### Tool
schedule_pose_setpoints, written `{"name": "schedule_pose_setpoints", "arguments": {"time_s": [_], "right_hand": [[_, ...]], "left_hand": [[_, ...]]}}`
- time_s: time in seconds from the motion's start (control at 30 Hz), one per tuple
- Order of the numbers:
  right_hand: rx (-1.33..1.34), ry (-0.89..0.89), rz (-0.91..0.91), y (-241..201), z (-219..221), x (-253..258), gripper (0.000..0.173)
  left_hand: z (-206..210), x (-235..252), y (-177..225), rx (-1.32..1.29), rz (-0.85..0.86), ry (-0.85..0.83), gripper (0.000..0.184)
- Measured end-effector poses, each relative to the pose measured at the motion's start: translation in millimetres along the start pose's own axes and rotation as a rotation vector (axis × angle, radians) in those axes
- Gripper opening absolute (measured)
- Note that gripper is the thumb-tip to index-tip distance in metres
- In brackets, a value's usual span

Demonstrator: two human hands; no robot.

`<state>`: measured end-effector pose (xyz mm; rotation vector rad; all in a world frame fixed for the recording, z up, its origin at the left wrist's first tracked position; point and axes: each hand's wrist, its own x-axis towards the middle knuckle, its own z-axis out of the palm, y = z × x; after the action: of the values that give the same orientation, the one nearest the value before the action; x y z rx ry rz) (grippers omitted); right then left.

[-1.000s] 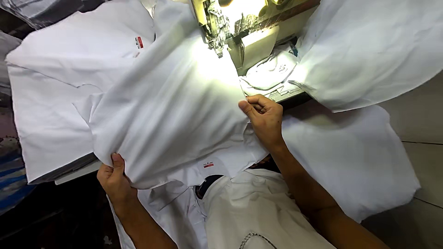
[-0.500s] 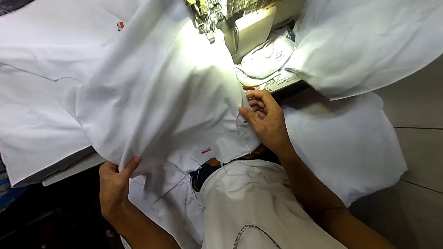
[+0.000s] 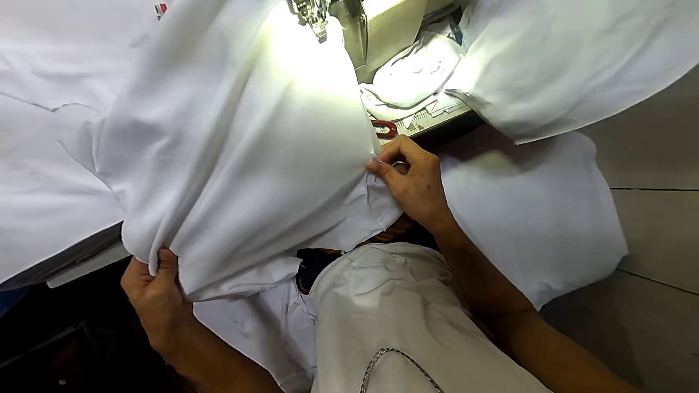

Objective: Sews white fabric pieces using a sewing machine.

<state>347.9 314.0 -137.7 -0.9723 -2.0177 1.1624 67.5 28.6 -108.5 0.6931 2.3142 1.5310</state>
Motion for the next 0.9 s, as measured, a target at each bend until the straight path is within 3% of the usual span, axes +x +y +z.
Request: {"name": "schedule_pose_setpoints", "arguments": {"time_s": [0.33, 0.53, 0.73, 0.9], "right_hand": [[0.143, -0.084, 0.268, -1.7, -9.0, -7.4, 0.027], [0.097, -0.092, 0.171, 3.6, -12.2, -5.4, 0.017], [0.205, -0.093, 0.033, 11.1, -11.0, -3.5, 0.008], [0.224, -0.117, -0.033, 9.5, -11.2, -0.2, 0.003]], "left_hand": [[-7.3, 10.1, 14.2, -0.023, 0.006, 0.001, 0.015], [-9.5, 3.7, 13.0, -0.04, -0.015, -0.097, 0.008], [-23.8, 1.7, 2.2, -0.046, -0.066, -0.286, 0.047], [-16.3, -0.1, -3.5, -0.129, -0.041, -0.224, 0.016]]}}
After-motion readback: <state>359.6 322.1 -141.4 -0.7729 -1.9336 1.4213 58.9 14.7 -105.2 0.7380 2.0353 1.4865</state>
